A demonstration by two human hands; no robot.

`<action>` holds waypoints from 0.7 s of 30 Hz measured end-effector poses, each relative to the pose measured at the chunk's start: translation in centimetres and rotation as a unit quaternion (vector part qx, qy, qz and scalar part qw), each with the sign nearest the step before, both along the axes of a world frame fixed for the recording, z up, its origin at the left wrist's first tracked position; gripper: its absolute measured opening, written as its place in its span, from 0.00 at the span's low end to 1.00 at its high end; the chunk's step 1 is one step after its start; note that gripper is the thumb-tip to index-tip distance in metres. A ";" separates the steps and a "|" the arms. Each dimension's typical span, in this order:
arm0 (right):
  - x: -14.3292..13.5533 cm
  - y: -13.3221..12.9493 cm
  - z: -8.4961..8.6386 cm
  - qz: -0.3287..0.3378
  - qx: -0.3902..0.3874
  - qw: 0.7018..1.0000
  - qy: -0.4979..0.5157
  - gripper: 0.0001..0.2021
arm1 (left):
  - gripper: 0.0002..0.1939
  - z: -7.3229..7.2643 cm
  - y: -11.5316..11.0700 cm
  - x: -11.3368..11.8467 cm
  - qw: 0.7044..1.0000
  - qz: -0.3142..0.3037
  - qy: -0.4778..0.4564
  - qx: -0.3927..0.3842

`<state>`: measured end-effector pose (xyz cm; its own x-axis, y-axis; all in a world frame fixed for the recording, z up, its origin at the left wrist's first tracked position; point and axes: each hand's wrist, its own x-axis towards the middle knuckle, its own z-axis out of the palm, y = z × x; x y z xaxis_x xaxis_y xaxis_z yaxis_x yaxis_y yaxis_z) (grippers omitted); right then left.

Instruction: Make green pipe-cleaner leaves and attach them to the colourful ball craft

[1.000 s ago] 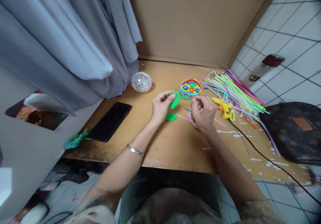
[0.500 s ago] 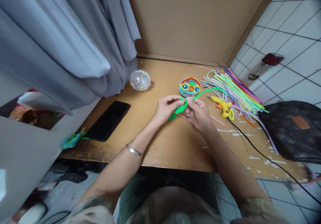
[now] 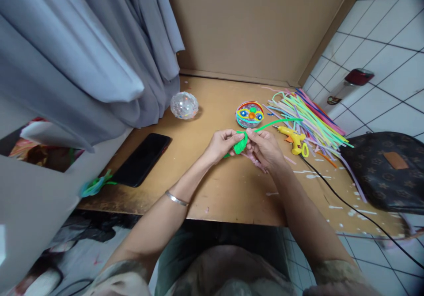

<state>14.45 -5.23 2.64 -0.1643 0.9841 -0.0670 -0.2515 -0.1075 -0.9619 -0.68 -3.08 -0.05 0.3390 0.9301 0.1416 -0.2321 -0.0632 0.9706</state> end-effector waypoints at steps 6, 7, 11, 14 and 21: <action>0.7 0.6 -0.2 0.017 -0.011 1.000 -0.014 0.20 | 0.25 -0.1 -0.4 0.0 0.999 -0.050 0.008 -0.013; 0.8 0.7 -0.3 0.017 -0.014 1.000 -0.014 0.20 | 0.25 0.0 -0.4 0.0 0.998 -0.065 0.000 -0.026; 1.2 1.0 -0.4 0.015 -0.013 1.000 0.004 0.19 | 0.25 0.2 -0.4 -0.2 0.991 -0.107 -0.030 -0.075; 1.5 1.2 -0.4 0.017 -0.006 1.000 0.015 0.19 | 0.24 0.2 -0.2 -0.3 0.988 -0.119 -0.044 -0.084; 1.8 1.5 -0.5 0.020 0.017 1.000 -0.015 0.18 | 0.22 0.2 0.0 -0.4 0.992 -0.095 -0.041 -0.067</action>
<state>16.26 -3.70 2.14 -0.2013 0.9788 -0.0386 -0.2178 -0.0831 -0.9725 -1.03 -3.04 0.15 0.5034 0.8623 0.0554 -0.3055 0.1177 0.9449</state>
